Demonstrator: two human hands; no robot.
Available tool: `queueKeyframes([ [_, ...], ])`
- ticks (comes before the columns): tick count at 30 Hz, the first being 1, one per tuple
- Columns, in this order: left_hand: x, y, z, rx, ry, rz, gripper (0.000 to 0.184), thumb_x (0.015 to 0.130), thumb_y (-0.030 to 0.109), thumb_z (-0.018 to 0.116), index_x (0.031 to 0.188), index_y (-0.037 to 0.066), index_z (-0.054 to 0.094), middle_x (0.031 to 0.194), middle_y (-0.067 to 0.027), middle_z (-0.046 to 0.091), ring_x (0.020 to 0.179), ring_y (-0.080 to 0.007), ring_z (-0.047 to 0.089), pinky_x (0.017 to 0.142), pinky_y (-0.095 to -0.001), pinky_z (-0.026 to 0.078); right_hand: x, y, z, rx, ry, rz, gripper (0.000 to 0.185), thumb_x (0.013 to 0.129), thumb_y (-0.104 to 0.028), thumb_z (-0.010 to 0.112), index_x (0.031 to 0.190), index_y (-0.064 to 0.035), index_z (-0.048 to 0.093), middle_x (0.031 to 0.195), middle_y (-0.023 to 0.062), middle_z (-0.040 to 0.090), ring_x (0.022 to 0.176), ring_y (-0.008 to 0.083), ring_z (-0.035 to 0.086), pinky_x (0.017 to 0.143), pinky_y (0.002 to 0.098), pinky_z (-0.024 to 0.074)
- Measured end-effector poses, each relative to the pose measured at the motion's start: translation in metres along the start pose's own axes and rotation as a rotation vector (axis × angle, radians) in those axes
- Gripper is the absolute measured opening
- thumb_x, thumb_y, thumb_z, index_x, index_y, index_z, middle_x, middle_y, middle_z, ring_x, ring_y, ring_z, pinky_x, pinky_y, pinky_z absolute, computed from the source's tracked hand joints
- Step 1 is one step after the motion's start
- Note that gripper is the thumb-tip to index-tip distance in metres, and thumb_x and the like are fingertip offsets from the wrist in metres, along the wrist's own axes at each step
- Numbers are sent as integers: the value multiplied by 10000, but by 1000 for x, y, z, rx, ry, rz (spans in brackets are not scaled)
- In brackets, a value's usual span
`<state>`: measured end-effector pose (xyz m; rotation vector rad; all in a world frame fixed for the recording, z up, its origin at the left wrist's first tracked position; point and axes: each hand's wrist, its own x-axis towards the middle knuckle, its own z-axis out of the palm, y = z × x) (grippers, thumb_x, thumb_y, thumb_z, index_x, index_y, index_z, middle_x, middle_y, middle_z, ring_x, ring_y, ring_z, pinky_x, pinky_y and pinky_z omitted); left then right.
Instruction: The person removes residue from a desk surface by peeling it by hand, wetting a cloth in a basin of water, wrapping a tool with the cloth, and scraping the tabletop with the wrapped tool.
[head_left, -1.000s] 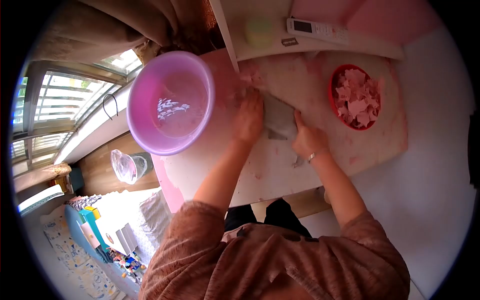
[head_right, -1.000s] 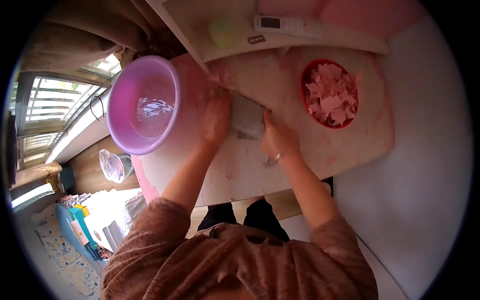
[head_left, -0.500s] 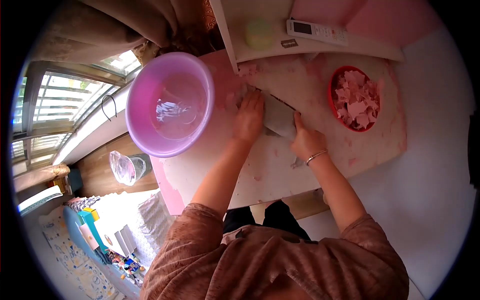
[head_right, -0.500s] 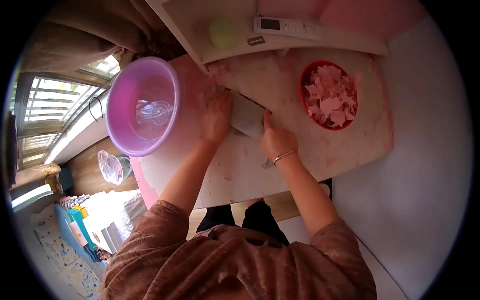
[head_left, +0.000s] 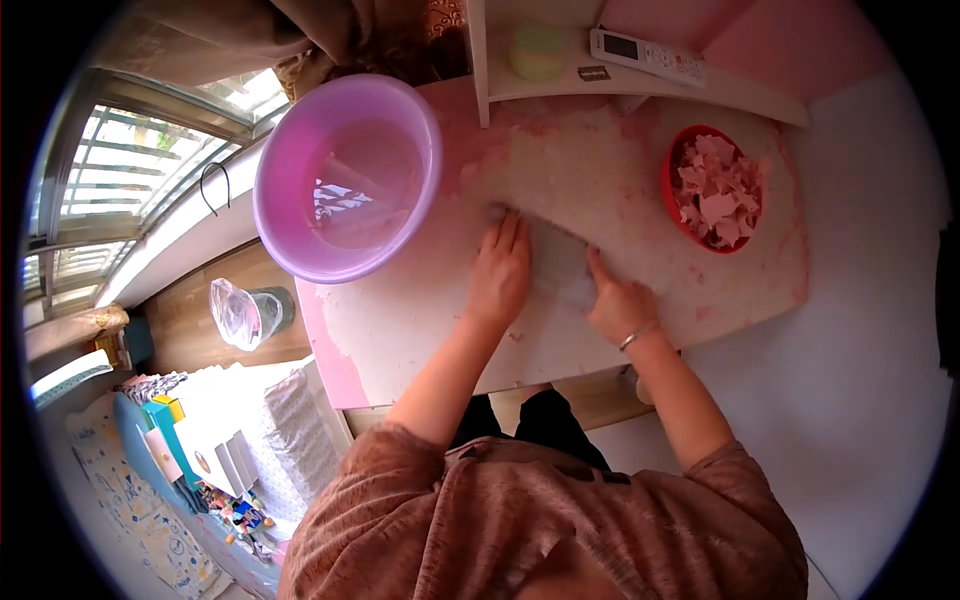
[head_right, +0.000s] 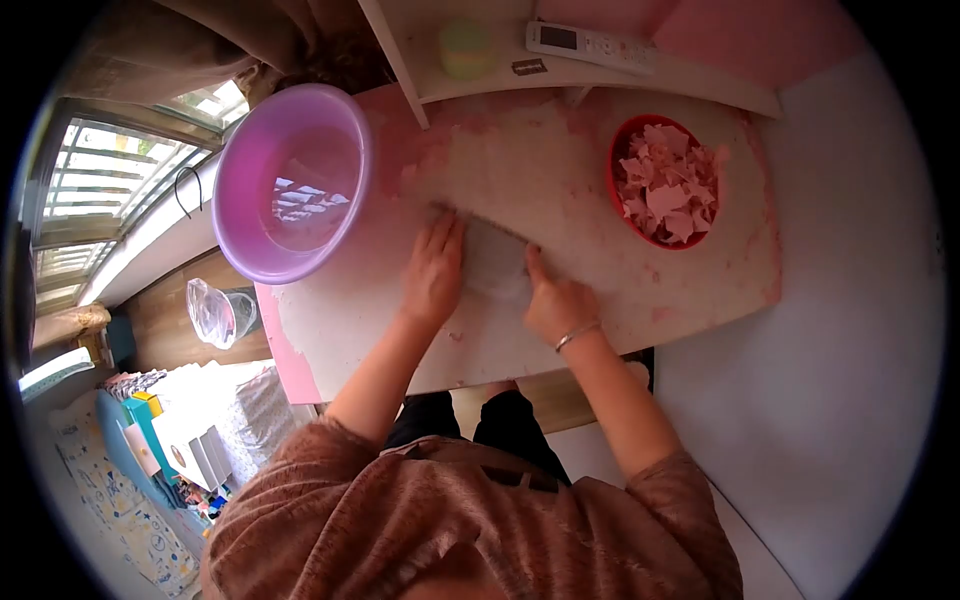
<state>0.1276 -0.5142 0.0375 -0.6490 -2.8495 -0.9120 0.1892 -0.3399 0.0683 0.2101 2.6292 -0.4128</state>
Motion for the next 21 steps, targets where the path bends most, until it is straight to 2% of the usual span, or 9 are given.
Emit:
queueKeyframes([
  [3,-30,-14,-5,123,27,7,369,797,52,464,1148,-54,501,1226,-167,479,1138,-322,426,908,-381,416,-8,-17,3,-54,-29,-103,722,678,-99,478,1369,-131,270,769,231,623,726,385,619,682,463,496],
  [7,-3,-51,3,107,194,24,389,786,28,447,1163,-62,488,1232,-180,472,1155,-339,410,937,-391,397,28,-45,-15,-96,-46,-64,767,648,-99,530,1372,-152,281,794,229,624,753,381,615,725,455,484],
  [8,3,-52,2,82,165,-51,390,781,14,426,1159,-59,491,1213,-190,485,1163,-342,404,959,-391,377,40,-47,-16,-116,-15,-76,764,650,-102,534,1371,-156,284,798,229,624,758,382,615,727,453,484],
  [11,19,-59,-1,150,189,1,389,776,3,416,1152,-53,496,1206,-191,490,1166,-343,403,971,-388,364,47,-59,-36,-98,-92,-88,671,720,-124,480,1363,-123,289,845,235,627,806,394,614,730,458,489],
  [14,8,-52,-11,55,131,-77,388,770,-5,422,1146,-52,502,1220,-181,486,1180,-336,398,981,-387,353,32,-55,-15,-96,-63,-87,660,734,-137,479,1364,-120,282,856,232,627,825,384,613,735,453,488],
  [18,-16,-43,-13,108,126,-25,371,784,3,424,1141,-58,506,1232,-176,483,1190,-333,399,989,-389,345,16,-53,-10,-134,-81,-110,657,740,-153,488,1362,-112,282,857,223,631,807,369,620,719,448,493],
  [20,-1,-55,-1,102,145,-44,371,782,7,428,1138,-61,510,1230,-176,485,1187,-338,400,990,-392,344,33,-59,-23,-116,-95,-38,760,658,-114,560,1366,-166,291,849,218,632,818,368,613,756,422,481],
  [21,11,-61,3,99,176,-54,371,780,10,431,1135,-64,513,1228,-176,487,1185,-343,401,992,-395,343,44,-61,-30,-114,-87,-37,760,658,-114,560,1366,-166,291,849,218,632,818,368,613,756,422,481],
])
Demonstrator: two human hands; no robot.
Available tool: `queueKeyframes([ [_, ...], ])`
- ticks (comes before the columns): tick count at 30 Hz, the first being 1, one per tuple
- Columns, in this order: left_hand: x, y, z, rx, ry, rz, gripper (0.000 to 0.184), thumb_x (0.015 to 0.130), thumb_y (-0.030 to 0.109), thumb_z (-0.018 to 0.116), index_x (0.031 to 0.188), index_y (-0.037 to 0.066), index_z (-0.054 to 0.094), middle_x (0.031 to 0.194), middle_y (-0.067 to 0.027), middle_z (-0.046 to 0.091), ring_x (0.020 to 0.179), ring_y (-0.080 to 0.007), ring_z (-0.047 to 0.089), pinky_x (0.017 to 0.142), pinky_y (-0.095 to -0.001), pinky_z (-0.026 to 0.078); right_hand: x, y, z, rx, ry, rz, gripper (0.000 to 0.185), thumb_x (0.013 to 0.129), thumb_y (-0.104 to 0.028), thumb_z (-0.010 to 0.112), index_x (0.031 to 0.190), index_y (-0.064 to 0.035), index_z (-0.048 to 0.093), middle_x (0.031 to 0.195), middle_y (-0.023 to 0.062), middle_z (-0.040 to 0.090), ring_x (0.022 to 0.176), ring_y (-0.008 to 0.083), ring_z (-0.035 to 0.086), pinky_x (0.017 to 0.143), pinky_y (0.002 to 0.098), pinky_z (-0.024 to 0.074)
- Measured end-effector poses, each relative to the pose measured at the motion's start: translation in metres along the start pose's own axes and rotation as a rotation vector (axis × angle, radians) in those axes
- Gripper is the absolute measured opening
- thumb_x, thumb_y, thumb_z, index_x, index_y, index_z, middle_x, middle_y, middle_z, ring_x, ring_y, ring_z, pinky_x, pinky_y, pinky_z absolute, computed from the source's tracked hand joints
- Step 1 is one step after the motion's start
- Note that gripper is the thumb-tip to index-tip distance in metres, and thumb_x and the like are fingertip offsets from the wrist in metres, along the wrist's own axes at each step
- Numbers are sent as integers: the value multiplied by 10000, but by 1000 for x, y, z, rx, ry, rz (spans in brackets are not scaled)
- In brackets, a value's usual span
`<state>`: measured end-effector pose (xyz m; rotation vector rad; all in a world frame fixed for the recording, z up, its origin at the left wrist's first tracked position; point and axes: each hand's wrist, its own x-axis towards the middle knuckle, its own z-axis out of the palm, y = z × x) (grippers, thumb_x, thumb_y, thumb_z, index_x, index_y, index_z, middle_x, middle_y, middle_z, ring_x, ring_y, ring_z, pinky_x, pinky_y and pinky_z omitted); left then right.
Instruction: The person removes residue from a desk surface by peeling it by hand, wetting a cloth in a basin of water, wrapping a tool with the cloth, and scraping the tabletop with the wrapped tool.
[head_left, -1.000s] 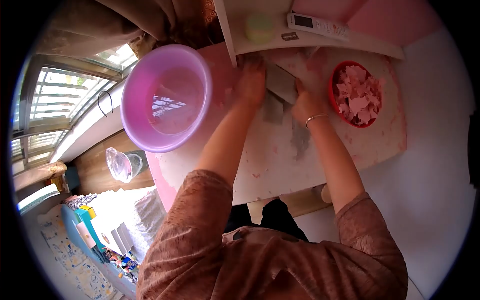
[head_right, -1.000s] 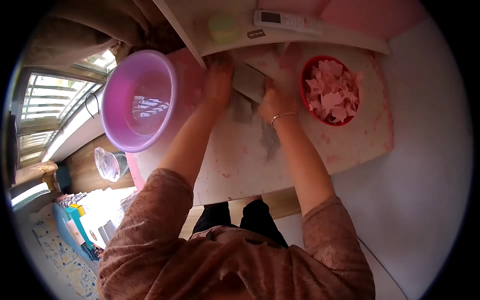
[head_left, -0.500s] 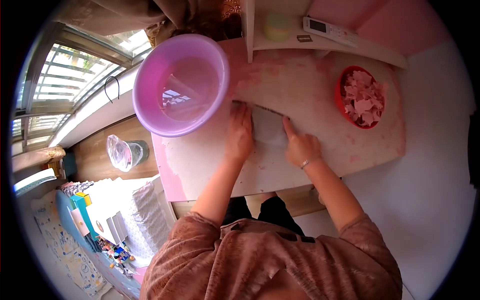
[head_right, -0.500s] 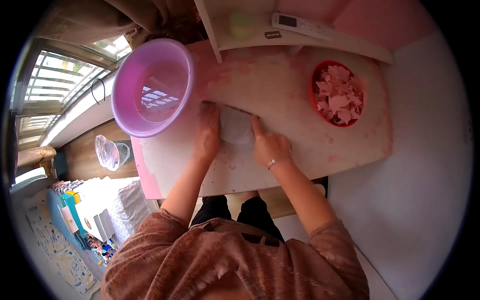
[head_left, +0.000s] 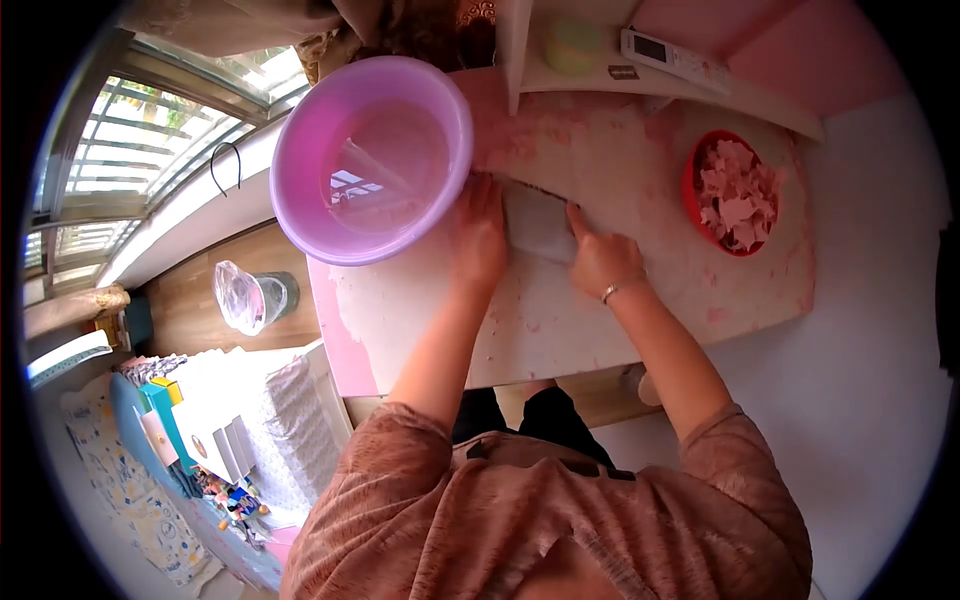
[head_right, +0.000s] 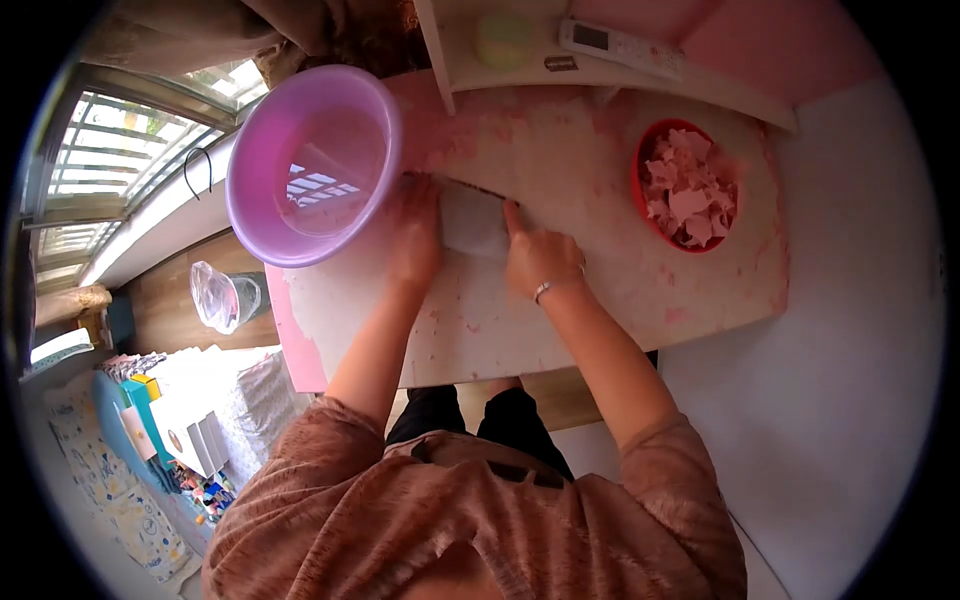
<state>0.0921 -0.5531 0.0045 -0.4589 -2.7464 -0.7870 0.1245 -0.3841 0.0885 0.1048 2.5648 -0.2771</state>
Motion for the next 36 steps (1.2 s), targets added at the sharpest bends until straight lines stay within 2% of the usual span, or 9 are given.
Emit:
queueKeyframes([
  [2,15,-1,2,-14,32,10,350,779,7,437,1110,-60,530,1203,-189,504,1164,-347,420,987,-399,341,10,0,-9,-30,-23,-35,667,740,-151,482,1370,-111,265,864,219,633,800,366,624,719,437,499],
  [7,-13,7,-18,-32,-51,21,384,768,9,447,1139,-68,510,1224,-204,481,1184,-364,395,997,-417,335,-17,2,15,-6,-3,-55,662,741,-134,469,1372,-118,268,828,211,638,793,390,621,725,454,497],
  [9,-32,17,-22,-13,-14,5,391,761,-2,448,1141,-69,509,1222,-216,478,1174,-372,402,990,-426,338,-28,4,18,-51,-53,-54,721,688,-117,486,1377,-152,276,836,221,630,788,380,616,728,432,487],
  [16,21,5,1,-32,54,-8,379,757,-12,440,1123,-86,507,1197,-236,483,1164,-406,398,996,-438,328,21,7,-8,-50,15,-66,666,743,-137,462,1377,-121,258,870,235,626,791,396,618,705,484,491],
  [19,10,4,-4,-74,7,-76,391,756,-17,431,1134,-88,498,1209,-235,475,1164,-405,397,996,-434,326,15,7,-2,-21,27,-112,678,732,-122,471,1375,-116,257,877,223,630,810,378,622,698,471,495],
  [21,-17,12,-11,6,67,7,407,753,-21,426,1151,-80,495,1221,-218,477,1161,-385,408,991,-414,336,-6,10,7,-65,-25,-143,676,724,-109,482,1365,-112,267,872,214,632,815,367,623,698,456,499],
  [29,29,2,6,75,84,17,404,734,-24,439,1124,-60,532,1200,-208,502,1160,-352,425,983,-418,341,32,10,-12,-2,71,-73,723,671,-106,520,1361,-157,310,835,224,626,769,367,619,716,443,489],
  [33,14,9,-9,48,-13,-55,371,744,-9,457,1101,-56,548,1191,-191,512,1156,-347,430,975,-391,356,4,5,1,-15,4,-29,726,673,-100,511,1365,-160,304,845,232,623,791,373,616,740,439,485],
  [36,-3,11,-6,10,28,15,366,753,9,464,1105,-41,553,1190,-191,515,1152,-337,440,973,-391,358,-5,8,8,-25,57,-51,721,680,-102,504,1368,-163,299,859,236,622,816,377,612,763,432,480],
])
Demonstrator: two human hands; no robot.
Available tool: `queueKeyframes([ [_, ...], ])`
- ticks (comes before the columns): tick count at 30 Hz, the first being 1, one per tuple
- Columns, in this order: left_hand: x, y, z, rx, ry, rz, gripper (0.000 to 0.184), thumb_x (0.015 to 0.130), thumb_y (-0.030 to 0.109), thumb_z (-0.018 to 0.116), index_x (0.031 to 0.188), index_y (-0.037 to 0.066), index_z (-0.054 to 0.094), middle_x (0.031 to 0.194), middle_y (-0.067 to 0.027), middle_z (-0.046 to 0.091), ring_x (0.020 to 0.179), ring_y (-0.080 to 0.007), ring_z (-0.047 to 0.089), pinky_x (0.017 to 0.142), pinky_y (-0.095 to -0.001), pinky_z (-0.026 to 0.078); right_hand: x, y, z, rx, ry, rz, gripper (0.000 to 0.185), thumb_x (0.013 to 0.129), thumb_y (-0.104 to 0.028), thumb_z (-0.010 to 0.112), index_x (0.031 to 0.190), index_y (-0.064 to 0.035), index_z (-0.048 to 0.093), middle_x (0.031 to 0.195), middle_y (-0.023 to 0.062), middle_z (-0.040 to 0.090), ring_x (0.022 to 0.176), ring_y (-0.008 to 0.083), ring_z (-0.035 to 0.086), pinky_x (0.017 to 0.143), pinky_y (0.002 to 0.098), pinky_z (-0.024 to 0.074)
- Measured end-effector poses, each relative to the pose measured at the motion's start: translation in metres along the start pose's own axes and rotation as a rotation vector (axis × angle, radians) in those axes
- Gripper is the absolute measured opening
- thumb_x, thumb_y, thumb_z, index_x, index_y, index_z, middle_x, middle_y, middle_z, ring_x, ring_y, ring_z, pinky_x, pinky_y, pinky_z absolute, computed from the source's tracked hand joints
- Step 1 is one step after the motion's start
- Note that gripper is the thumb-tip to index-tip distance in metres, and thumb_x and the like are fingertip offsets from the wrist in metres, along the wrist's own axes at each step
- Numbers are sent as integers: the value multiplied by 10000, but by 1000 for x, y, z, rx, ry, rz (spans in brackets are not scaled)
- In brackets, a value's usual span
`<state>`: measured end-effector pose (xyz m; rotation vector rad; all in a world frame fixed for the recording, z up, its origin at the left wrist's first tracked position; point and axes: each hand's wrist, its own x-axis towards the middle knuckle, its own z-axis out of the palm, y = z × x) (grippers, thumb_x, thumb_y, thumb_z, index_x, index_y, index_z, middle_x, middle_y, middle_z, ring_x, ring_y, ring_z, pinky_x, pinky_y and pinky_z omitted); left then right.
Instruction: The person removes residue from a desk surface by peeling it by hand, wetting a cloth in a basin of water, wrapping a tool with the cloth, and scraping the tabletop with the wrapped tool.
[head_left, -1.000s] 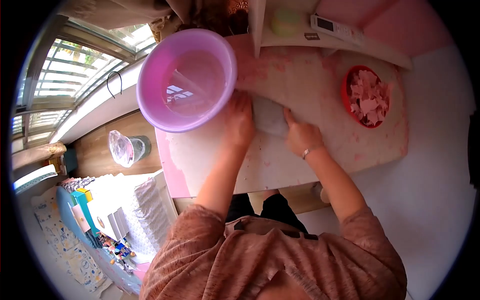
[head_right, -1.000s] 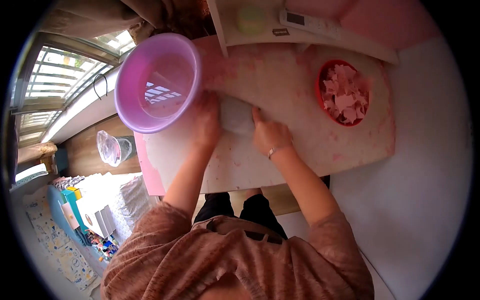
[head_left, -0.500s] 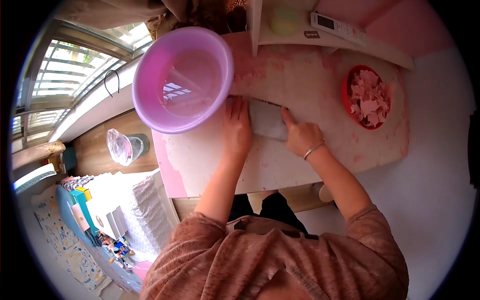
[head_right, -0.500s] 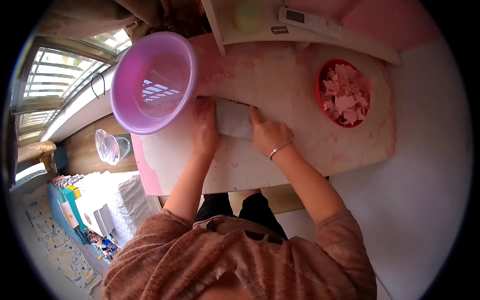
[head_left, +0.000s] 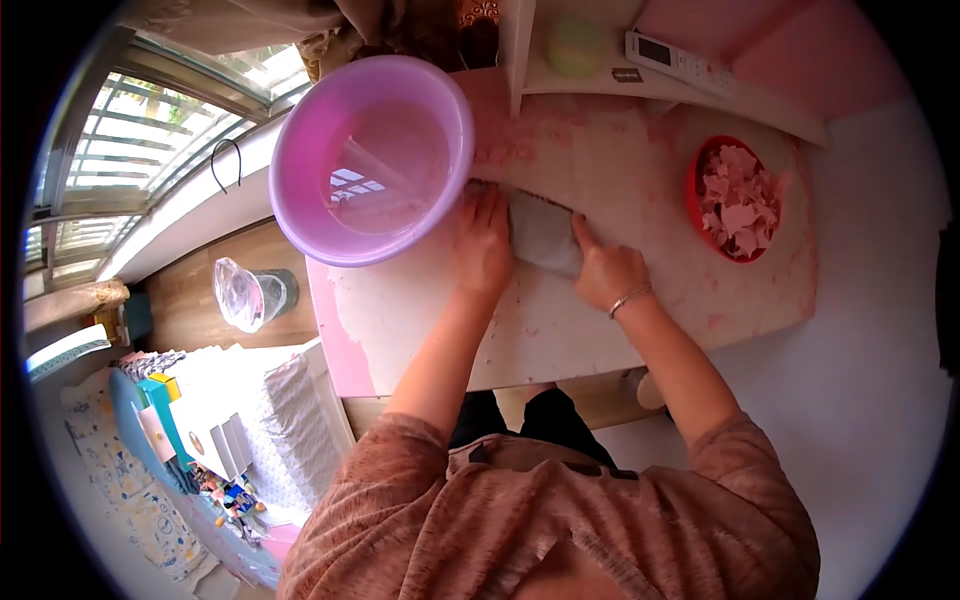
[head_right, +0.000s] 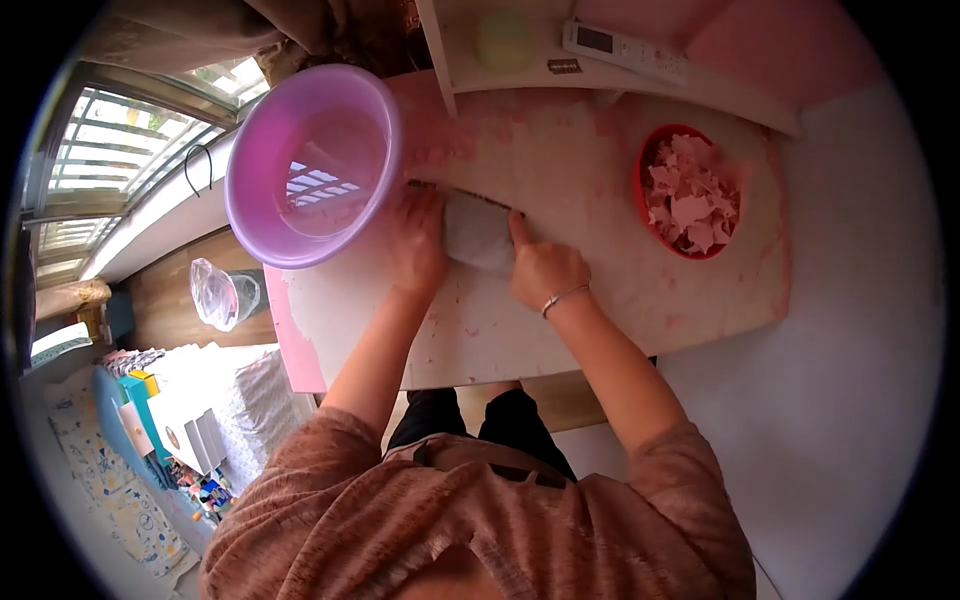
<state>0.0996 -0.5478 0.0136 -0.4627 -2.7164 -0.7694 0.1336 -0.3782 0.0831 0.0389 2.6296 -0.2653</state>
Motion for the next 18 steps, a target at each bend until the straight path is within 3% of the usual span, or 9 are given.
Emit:
queueKeyframes([
  [4,39,-11,18,-5,84,-94,373,760,27,466,1120,-22,549,1189,-187,519,1146,-332,446,976,-400,353,32,-4,-18,10,-12,58,723,680,-99,507,1369,-158,295,875,236,622,836,373,610,780,428,475],
  [7,39,-27,24,13,25,-13,376,763,32,462,1127,-5,547,1204,-194,505,1151,-337,439,978,-405,345,33,-10,-12,15,43,38,723,684,-104,511,1371,-149,289,889,233,621,844,368,609,780,429,474],
  [9,44,-25,23,-109,67,-88,344,732,27,479,1058,4,584,1186,-161,523,1158,-317,436,989,-379,342,31,-14,-12,66,48,48,725,685,-122,527,1370,-146,289,892,230,622,848,369,608,782,434,472],
  [10,42,-20,14,-108,72,-90,344,732,27,479,1058,4,584,1186,-161,523,1158,-317,436,989,-379,342,25,-14,-10,64,50,44,725,685,-122,527,1370,-146,289,892,230,622,848,369,608,782,434,472],
  [12,33,-1,-7,70,-152,-9,335,736,24,459,1048,-25,570,1167,-189,521,1161,-333,427,988,-379,342,5,-8,-2,70,46,55,733,684,-151,549,1370,-148,291,886,227,623,844,370,607,780,431,471],
  [13,12,-2,4,-94,-98,-12,328,734,14,459,1041,-43,559,1161,-215,511,1153,-348,426,979,-389,352,-6,1,9,30,13,74,745,677,-159,558,1371,-149,288,879,226,624,838,370,608,777,429,471],
  [15,-28,20,-5,-93,26,47,336,738,21,468,1056,-37,559,1170,-210,510,1152,-342,429,974,-389,358,-36,6,18,-20,-15,90,756,671,-168,568,1372,-150,285,873,225,624,833,369,608,774,427,472],
  [18,-47,33,-15,-139,-97,-48,334,758,31,457,1069,-37,557,1183,-194,512,1157,-334,429,970,-389,366,-58,4,17,-10,-127,69,677,717,-122,486,1360,-111,274,880,249,616,839,395,600,771,461,467],
])
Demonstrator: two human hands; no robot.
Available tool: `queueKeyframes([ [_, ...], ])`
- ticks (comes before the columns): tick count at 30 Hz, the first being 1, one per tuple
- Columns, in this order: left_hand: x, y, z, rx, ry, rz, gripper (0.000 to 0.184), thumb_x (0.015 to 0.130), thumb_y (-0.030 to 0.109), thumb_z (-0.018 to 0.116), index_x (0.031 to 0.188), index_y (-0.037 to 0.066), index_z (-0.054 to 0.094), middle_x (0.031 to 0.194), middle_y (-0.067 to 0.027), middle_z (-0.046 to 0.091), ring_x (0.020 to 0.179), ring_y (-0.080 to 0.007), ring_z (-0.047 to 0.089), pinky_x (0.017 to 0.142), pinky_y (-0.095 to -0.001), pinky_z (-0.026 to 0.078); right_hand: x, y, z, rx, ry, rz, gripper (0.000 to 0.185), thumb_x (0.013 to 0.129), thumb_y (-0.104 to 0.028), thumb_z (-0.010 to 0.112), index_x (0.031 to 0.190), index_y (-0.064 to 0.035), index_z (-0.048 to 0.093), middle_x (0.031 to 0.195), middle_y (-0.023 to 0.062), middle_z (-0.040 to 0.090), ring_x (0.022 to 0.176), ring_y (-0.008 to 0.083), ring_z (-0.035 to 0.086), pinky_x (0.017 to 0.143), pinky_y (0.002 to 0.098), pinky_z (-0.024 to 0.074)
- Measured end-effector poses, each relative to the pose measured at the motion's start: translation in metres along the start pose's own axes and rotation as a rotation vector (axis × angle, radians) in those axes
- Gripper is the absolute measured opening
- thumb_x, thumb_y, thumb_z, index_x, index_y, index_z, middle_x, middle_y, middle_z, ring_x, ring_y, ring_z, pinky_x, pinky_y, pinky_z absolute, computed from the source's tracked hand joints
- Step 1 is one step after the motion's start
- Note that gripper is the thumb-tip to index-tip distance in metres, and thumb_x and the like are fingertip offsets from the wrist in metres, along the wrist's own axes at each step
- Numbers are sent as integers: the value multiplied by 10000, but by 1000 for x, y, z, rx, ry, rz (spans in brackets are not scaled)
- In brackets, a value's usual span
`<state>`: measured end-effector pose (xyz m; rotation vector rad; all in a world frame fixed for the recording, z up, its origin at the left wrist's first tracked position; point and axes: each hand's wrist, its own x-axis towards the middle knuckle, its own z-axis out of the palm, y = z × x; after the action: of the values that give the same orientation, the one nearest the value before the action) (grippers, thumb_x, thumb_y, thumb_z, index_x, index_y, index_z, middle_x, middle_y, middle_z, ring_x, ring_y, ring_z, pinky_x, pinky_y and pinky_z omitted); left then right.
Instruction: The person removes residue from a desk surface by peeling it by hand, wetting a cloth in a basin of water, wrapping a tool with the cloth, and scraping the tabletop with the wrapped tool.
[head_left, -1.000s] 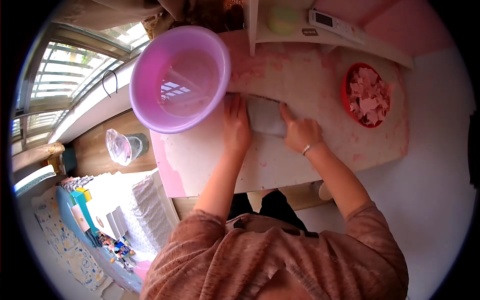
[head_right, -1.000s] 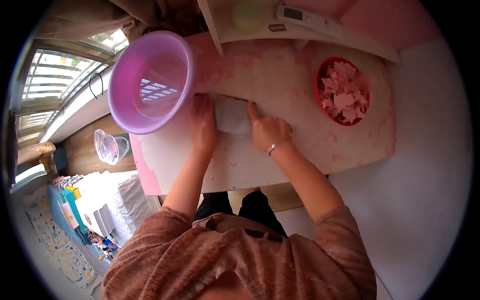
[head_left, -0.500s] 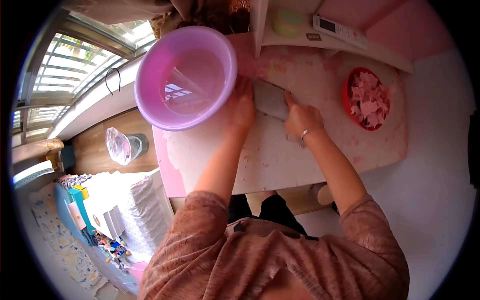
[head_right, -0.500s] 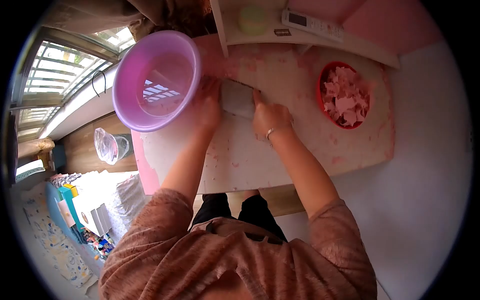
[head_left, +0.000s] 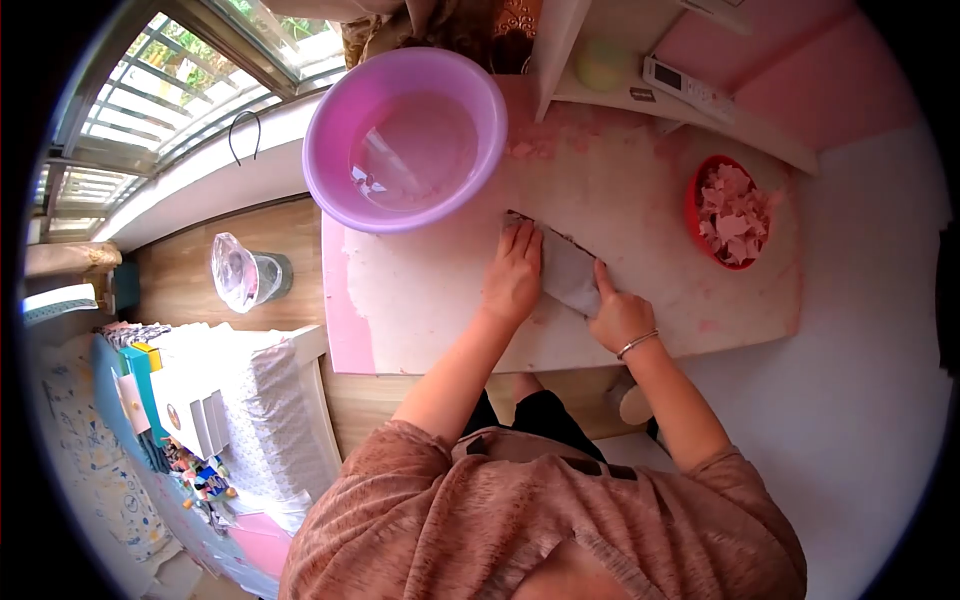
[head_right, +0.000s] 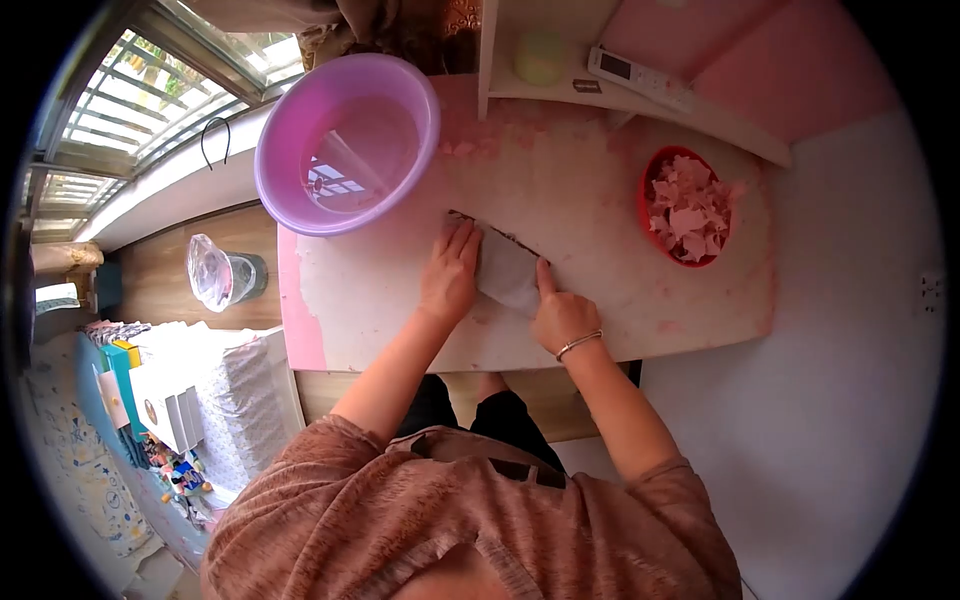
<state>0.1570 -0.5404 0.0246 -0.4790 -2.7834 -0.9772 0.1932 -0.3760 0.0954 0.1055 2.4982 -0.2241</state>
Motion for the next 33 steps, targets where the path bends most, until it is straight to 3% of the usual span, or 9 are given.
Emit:
queueKeyframes([
  [4,47,-27,31,6,228,89,335,783,29,426,1089,-33,550,1199,-174,509,1170,-331,415,973,-383,365,44,-2,-12,-1,93,25,735,692,-142,529,1374,-137,258,864,236,621,815,384,607,757,454,471],
  [9,61,-20,10,-7,36,-7,354,757,12,440,1098,-39,519,1219,-164,484,1170,-332,401,942,-397,390,55,0,-14,34,139,12,776,668,-140,548,1382,-151,244,861,228,624,812,363,612,753,427,478],
  [13,-13,-7,-1,85,-62,46,420,756,4,432,1170,-55,461,1267,-201,432,1191,-346,374,994,-391,332,0,9,28,47,144,-74,668,723,-136,472,1360,-114,273,815,227,629,763,379,621,686,476,487],
  [20,-22,-12,-66,-23,-459,73,716,631,168,730,1265,47,419,1360,-184,336,1268,-336,284,1027,-399,292,-13,10,49,76,234,-99,755,677,-167,533,1380,-187,261,708,200,625,639,353,620,600,444,495],
  [22,-21,-21,-88,-254,-414,-19,593,738,115,655,1283,96,421,1373,-131,349,1270,-296,305,1024,-424,286,-16,8,44,45,239,-103,722,687,-165,518,1370,-164,283,695,174,630,629,321,626,590,440,496],
  [24,-15,-28,-106,-546,-307,-459,550,804,232,639,1284,78,417,1344,-119,381,1234,-284,359,992,-438,320,-19,8,41,17,242,-105,692,696,-164,502,1359,-140,306,682,148,635,620,290,633,579,437,498],
  [26,-10,-46,-108,-1116,22,-820,540,836,316,610,1254,32,420,1283,-149,419,1178,-308,421,921,-437,404,-19,6,43,46,241,-104,693,699,-160,506,1362,-149,303,722,144,639,667,291,635,619,424,498],
  [30,13,-67,-119,-1681,171,-1001,556,869,377,541,1209,-26,367,1157,-203,470,1080,-367,494,872,-486,459,-25,0,38,57,200,-56,705,702,-153,510,1370,-162,286,795,155,635,741,302,631,665,422,492],
  [33,27,-80,-106,-1769,208,-952,416,896,221,475,1189,-52,362,1127,-223,478,1059,-389,502,915,-515,442,-23,1,51,53,235,-45,723,703,-155,520,1379,-170,263,850,170,625,790,315,623,689,429,488],
])
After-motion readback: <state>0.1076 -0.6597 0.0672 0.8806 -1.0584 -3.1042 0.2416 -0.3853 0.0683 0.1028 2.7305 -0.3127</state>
